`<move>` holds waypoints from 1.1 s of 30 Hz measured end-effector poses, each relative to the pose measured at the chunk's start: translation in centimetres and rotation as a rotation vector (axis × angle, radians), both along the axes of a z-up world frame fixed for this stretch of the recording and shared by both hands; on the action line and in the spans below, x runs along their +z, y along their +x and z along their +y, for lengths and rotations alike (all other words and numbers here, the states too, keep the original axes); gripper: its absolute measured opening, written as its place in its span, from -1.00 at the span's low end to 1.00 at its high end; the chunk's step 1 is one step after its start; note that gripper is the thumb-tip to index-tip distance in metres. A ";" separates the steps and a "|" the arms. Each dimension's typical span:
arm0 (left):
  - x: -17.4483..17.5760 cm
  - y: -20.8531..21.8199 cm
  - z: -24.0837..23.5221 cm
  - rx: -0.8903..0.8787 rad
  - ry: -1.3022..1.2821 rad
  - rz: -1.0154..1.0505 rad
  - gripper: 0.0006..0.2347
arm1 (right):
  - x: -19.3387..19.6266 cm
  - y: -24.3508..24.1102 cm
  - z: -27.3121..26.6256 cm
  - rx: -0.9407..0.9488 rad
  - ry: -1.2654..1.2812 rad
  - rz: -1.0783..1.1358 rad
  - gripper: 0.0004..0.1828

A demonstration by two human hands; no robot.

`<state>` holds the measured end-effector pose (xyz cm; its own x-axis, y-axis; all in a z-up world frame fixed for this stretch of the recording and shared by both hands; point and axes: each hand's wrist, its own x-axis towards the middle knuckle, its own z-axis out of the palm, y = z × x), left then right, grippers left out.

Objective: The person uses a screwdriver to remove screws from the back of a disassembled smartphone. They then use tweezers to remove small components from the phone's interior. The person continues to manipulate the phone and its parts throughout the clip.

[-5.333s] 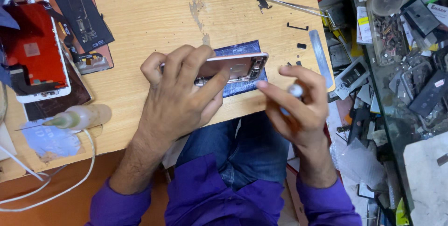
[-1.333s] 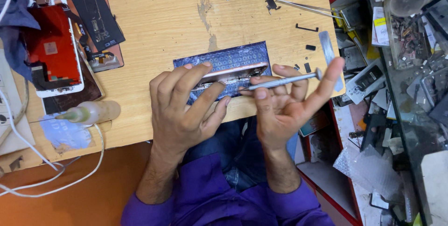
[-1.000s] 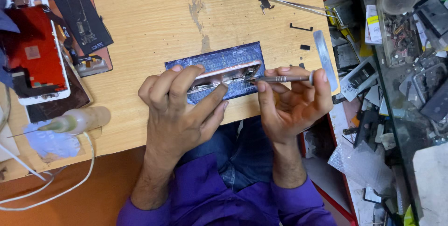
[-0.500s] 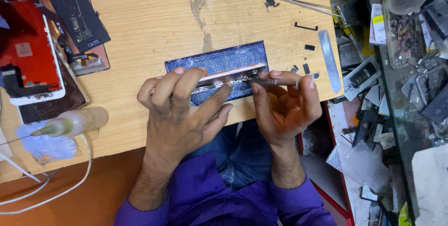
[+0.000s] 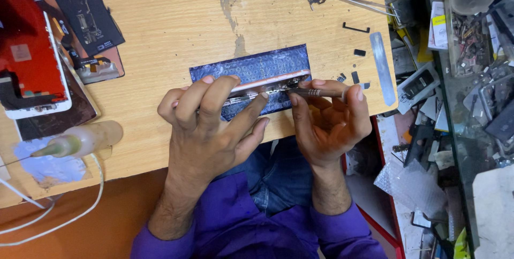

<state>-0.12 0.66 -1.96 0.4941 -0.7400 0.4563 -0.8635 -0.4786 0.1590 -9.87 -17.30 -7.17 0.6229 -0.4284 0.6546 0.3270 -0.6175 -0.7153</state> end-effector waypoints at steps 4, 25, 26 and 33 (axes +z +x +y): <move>-0.1 0.0 0.1 -0.002 -0.006 0.002 -0.72 | 0.0 0.0 0.1 -0.010 -0.006 0.008 0.06; 0.0 0.0 0.2 -0.015 -0.032 -0.021 -0.72 | 7.5 1.3 -2.9 0.018 -0.457 0.151 -0.42; 0.0 0.0 0.2 -0.016 -0.032 -0.019 -0.71 | 7.8 1.7 -2.9 0.030 -0.466 0.148 -0.42; -0.1 0.1 0.2 -0.026 -0.033 -0.023 -0.70 | 9.0 3.0 -2.9 0.163 -0.442 0.152 -0.49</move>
